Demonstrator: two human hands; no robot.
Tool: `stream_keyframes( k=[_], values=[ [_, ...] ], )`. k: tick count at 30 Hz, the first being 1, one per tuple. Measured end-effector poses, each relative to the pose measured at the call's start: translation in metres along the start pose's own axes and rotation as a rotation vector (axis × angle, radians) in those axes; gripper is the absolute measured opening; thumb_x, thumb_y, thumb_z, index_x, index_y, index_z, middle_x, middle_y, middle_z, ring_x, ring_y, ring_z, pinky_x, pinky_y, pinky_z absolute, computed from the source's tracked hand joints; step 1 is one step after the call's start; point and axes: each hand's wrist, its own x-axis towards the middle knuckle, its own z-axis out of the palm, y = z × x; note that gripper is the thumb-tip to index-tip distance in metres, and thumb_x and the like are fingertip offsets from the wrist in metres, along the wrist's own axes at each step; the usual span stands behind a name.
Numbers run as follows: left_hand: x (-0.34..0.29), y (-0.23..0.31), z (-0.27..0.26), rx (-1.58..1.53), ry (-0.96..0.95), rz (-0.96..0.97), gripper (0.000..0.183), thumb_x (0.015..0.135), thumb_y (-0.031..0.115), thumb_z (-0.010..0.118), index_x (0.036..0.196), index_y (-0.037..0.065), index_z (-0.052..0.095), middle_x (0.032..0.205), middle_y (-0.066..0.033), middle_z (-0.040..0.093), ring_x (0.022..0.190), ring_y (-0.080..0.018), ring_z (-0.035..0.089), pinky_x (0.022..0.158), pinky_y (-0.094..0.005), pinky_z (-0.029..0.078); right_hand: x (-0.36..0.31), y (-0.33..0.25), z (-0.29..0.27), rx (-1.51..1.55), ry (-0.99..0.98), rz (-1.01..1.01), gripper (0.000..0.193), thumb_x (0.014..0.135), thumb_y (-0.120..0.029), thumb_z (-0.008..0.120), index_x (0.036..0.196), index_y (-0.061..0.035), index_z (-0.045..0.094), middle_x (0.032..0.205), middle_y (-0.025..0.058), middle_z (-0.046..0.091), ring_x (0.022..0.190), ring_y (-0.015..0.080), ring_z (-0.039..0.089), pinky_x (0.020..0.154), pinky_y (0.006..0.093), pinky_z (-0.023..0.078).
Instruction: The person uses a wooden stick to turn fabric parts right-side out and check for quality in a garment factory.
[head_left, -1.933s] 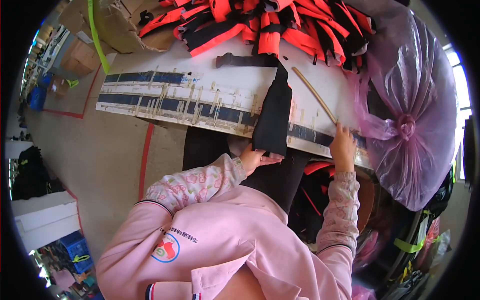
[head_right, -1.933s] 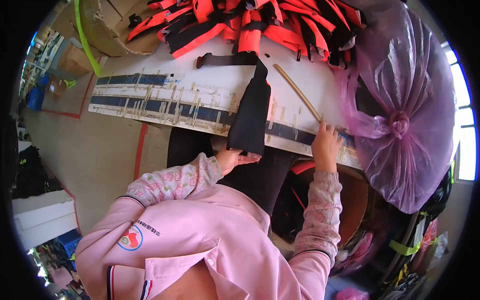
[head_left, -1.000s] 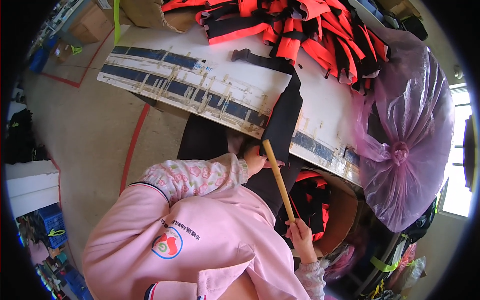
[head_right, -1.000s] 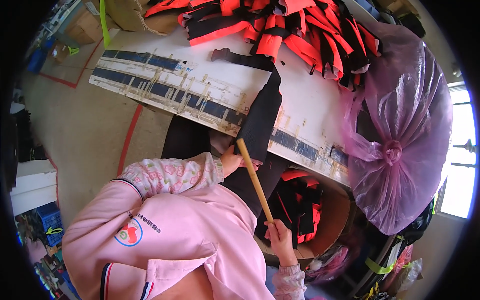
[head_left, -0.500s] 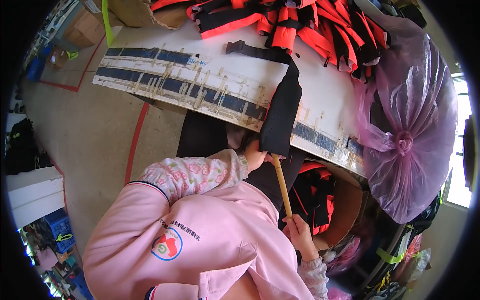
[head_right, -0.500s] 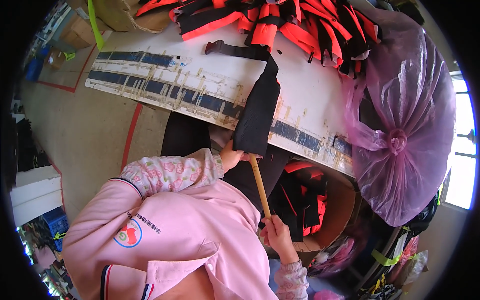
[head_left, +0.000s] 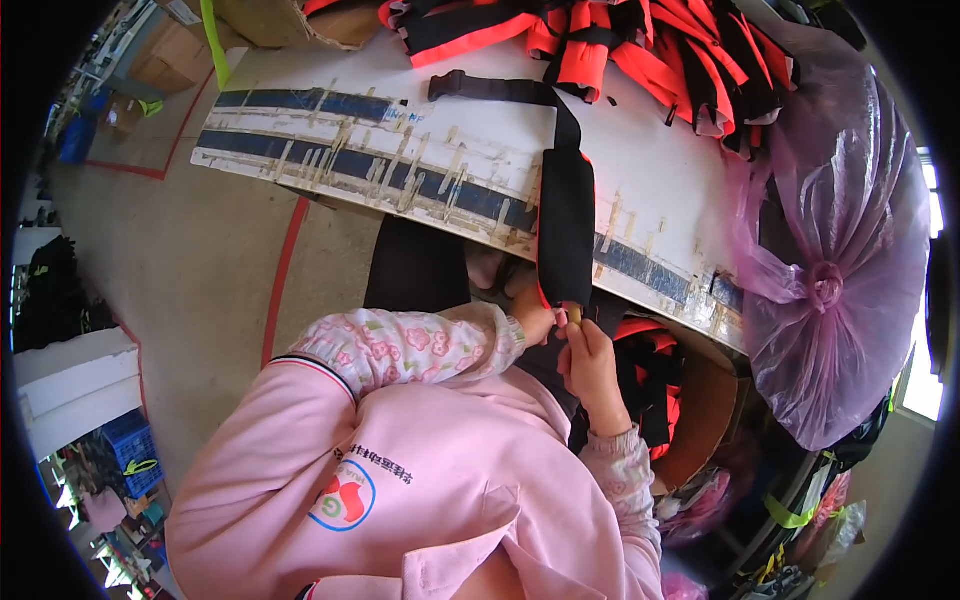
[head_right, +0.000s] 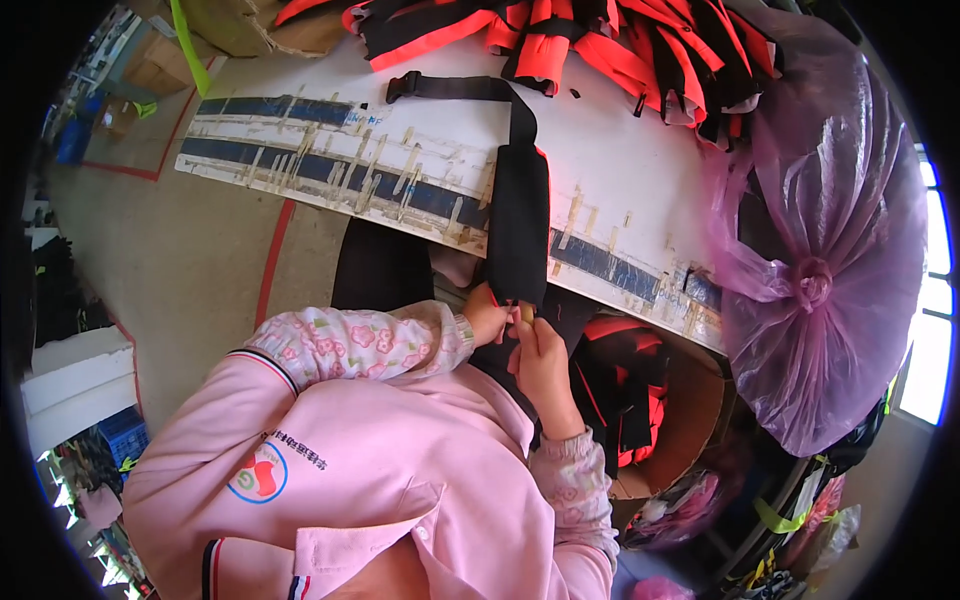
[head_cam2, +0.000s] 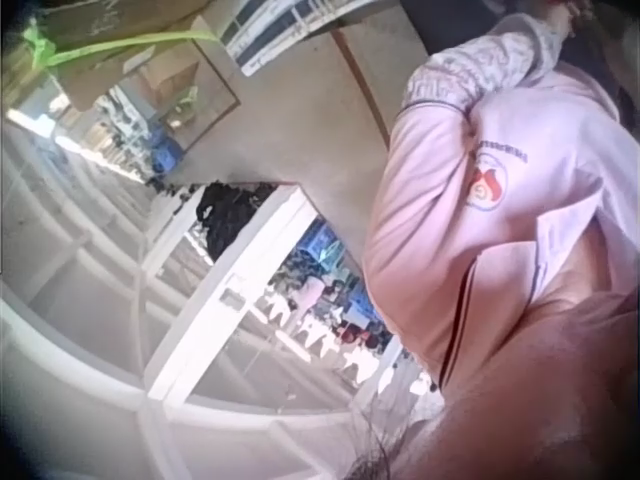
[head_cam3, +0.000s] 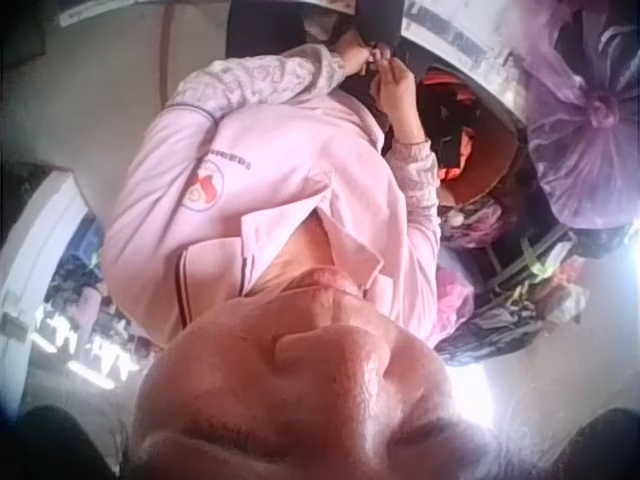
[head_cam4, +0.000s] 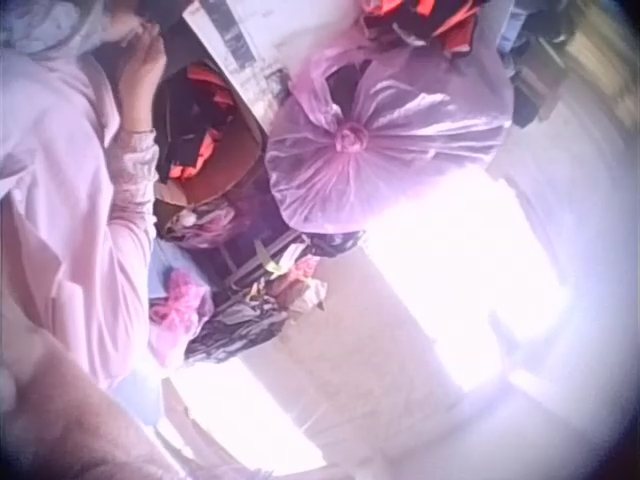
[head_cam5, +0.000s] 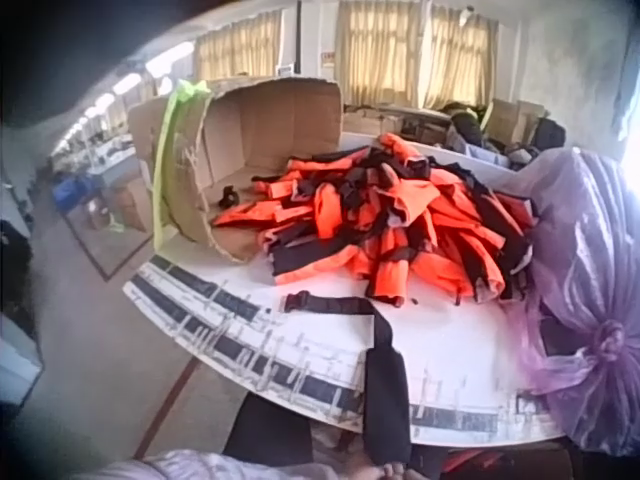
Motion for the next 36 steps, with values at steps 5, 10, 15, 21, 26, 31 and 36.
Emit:
stream_keyframes(
  k=[5,10,15,21,26,31,36],
  values=[
    [0.008,-0.016,-0.008,-0.199,-0.104,0.07,0.015,0.083,0.004,0.045,0.088,0.005,0.059,0.058,-0.0023,0.053,0.043,-0.0104,0.049,0.034,-0.024,0.037,0.007,0.002,0.009,0.57,-0.243,0.128,0.024,0.097,-0.025,0.04,0.089,-0.0051,0.051,0.049,0.0006,0.039,0.03,0.0077,0.027,0.027,0.0233,0.02],
    [-0.005,0.005,-0.001,-0.069,-0.058,0.104,0.021,0.093,0.014,0.04,0.093,0.004,0.06,0.065,-0.0045,0.058,0.048,-0.0103,0.053,0.036,-0.0235,0.038,0.004,0.004,-0.02,0.322,-0.174,0.125,0.025,0.097,-0.025,0.042,0.087,-0.0044,0.052,0.047,0.0016,0.041,0.03,0.0074,0.028,0.028,0.0234,0.02],
    [0.004,-0.008,-0.003,-0.138,-0.005,0.144,0.025,0.097,0.017,0.036,0.102,0.001,0.055,0.082,-0.0083,0.062,0.055,-0.0145,0.059,0.039,-0.0241,0.046,-0.039,0.019,-0.042,-0.239,-0.02,-0.078,0.025,0.096,-0.02,0.042,0.083,-0.002,0.053,0.049,0.0044,0.049,0.034,0.0098,0.04,0.033,0.024,0.03],
    [0.002,0.001,0.003,-0.2,0.008,0.21,0.031,0.095,0.024,0.04,0.097,-0.002,0.056,0.073,-0.0086,0.058,0.057,-0.0157,0.059,0.036,-0.0257,0.047,-0.109,0.041,-0.021,0.367,-0.067,0.215,0.025,0.098,-0.021,0.04,0.084,-0.0036,0.052,0.051,0.0005,0.045,0.033,0.0058,0.032,0.032,0.0212,0.024],
    [0.011,-0.007,0.007,-0.192,-0.033,0.26,0.035,0.091,0.031,0.047,0.09,-0.002,0.059,0.071,-0.0075,0.058,0.056,-0.0152,0.059,0.036,-0.0243,0.046,-0.091,0.023,-0.006,0.572,-0.082,0.235,0.027,0.098,-0.026,0.038,0.088,-0.0047,0.052,0.053,-0.0009,0.042,0.036,0.0065,0.03,0.034,0.0212,0.024],
    [0.001,0.001,-0.002,-0.055,-0.131,0.132,0.027,0.091,0.024,0.048,0.081,0.002,0.06,0.065,-0.0038,0.055,0.052,-0.0108,0.054,0.037,-0.0219,0.04,-0.017,0.005,0.006,0.795,-0.072,0.175,0.026,0.098,-0.03,0.038,0.087,-0.0084,0.048,0.052,-0.0016,0.038,0.033,0.0074,0.028,0.03,0.0234,0.021],
    [0.01,0.002,-0.008,-0.044,-0.077,0.169,0.025,0.092,0.024,0.049,0.08,0.005,0.06,0.058,0.0006,0.052,0.048,-0.0061,0.043,0.044,-0.0224,0.032,0.01,0.015,0.025,0.762,-0.002,0.116,0.025,0.097,-0.03,0.04,0.088,-0.0083,0.049,0.052,-0.0015,0.038,0.032,0.0069,0.027,0.028,0.0236,0.019]
  ],
)
